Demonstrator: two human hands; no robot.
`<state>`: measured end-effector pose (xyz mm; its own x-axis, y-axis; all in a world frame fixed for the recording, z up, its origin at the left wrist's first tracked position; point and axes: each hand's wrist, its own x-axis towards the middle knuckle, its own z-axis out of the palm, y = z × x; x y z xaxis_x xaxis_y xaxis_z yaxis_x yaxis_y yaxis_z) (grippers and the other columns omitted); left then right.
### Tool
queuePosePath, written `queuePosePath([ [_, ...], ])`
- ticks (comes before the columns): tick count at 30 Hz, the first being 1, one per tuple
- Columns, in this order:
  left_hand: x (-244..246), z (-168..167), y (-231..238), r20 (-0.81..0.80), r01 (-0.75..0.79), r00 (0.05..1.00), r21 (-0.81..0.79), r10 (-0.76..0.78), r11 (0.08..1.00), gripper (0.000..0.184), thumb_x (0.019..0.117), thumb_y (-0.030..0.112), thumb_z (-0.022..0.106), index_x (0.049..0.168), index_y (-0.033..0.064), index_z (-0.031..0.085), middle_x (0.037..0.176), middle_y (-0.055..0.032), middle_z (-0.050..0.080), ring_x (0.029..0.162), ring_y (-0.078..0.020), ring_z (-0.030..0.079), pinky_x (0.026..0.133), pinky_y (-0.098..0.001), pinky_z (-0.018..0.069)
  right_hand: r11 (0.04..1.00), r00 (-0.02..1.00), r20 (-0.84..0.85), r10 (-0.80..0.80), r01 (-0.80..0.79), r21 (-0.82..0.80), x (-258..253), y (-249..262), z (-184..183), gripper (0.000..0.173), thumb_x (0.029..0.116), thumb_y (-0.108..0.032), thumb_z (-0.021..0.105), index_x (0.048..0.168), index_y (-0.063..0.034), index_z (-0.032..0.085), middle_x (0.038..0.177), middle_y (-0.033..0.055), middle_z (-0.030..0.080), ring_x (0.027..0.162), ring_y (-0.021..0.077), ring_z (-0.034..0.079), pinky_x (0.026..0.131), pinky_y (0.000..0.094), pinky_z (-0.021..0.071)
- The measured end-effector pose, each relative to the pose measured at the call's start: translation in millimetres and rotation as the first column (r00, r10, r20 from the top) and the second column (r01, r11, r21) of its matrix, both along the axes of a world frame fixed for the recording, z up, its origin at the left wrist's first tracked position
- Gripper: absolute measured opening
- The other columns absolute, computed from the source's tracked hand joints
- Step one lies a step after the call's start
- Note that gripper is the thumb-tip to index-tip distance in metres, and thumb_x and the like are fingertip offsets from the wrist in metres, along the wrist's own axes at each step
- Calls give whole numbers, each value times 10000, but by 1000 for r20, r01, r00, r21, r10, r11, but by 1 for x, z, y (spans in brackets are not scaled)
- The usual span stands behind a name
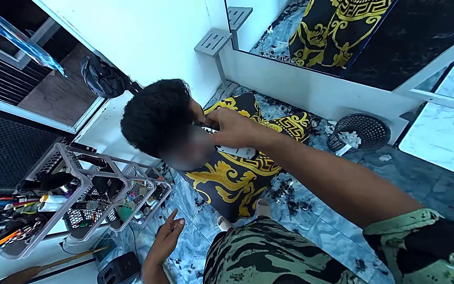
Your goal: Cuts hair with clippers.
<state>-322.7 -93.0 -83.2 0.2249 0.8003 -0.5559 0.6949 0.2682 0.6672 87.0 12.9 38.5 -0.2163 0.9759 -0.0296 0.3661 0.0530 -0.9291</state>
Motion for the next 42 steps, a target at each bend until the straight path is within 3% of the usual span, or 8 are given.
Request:
queuePosePath([
  [10, -27, -69, 7, -118, -23, 993, -175, 2, 984, 723, 1025, 430, 558, 1593, 54, 318, 1316, -220, 649, 1184, -299, 650, 1045, -482, 498, 998, 994, 97, -49, 52, -35, -3, -4, 2, 311, 892, -300, 802, 926, -29, 652, 771, 81, 616, 678, 182, 599, 635, 403, 517],
  [13, -37, -87, 7, -149, -34, 989, -192, 5, 981, 708, 1035, 418, 565, 1586, 42, 328, 1321, -235, 644, 1198, -323, 642, 1051, -505, 489, 997, 993, -94, -72, 68, -47, -4, -5, 4, 326, 910, -262, 797, 1055, 2, 673, 808, 87, 663, 688, 144, 629, 655, 331, 553],
  [17, -49, -114, 7, -220, -36, 975, -216, -13, 976, 703, 1043, 422, 567, 1579, 31, 336, 1339, -255, 630, 1252, -354, 614, 1091, -536, 453, 995, 994, 76, -84, 88, -50, -7, -6, 5, 306, 887, -299, 811, 953, -28, 683, 781, 80, 646, 685, 167, 616, 651, 386, 531],
  [20, -60, -142, 1, -265, -18, 963, -243, -48, 970, 694, 1046, 452, 548, 1569, 37, 361, 1362, -254, 618, 1278, -361, 603, 1113, -546, 442, 995, 993, -75, -92, 89, -38, -9, -9, 7, 334, 907, -268, 801, 1054, 4, 676, 822, 87, 669, 703, 139, 635, 669, 327, 562],
  [24, -69, -165, -7, -276, 3, 957, -286, -85, 958, 681, 1051, 463, 532, 1553, 25, 388, 1362, -267, 611, 1281, -385, 592, 1101, -567, 439, 995, 979, 180, -97, 98, 1, -13, -12, 8, 299, 882, -309, 810, 907, -50, 662, 752, 54, 628, 656, 152, 602, 618, 370, 517],
  [27, -76, -182, -12, -295, 10, 950, -311, -106, 950, 688, 1044, 491, 531, 1543, 32, 412, 1371, -255, 613, 1296, -374, 587, 1116, -568, 430, 989, 988, 38, -148, 148, -16, -16, -16, 13, 336, 906, -297, 803, 1038, -13, 683, 825, 82, 675, 716, 146, 645, 680, 343, 566],
  [31, -84, -195, -13, -298, 13, 948, -326, -115, 945, 661, 1050, 477, 525, 1527, 29, 435, 1375, -257, 609, 1306, -374, 578, 1119, -565, 423, 987, 965, 208, -158, 163, -8, -21, -18, 14, 314, 880, -308, 810, 960, -41, 666, 779, 65, 635, 685, 170, 614, 645, 396, 529],
  [42, -92, -202, -4, -267, 44, 955, -311, -131, 950, 611, 1066, 452, 503, 1488, 12, 484, 1348, -260, 623, 1301, -375, 577, 1115, -561, 424, 980, 977, 74, -200, 201, 3, -32, -25, 17, 317, 890, -269, 821, 1028, -22, 679, 808, 65, 679, 700, 127, 649, 666, 316, 568],
])
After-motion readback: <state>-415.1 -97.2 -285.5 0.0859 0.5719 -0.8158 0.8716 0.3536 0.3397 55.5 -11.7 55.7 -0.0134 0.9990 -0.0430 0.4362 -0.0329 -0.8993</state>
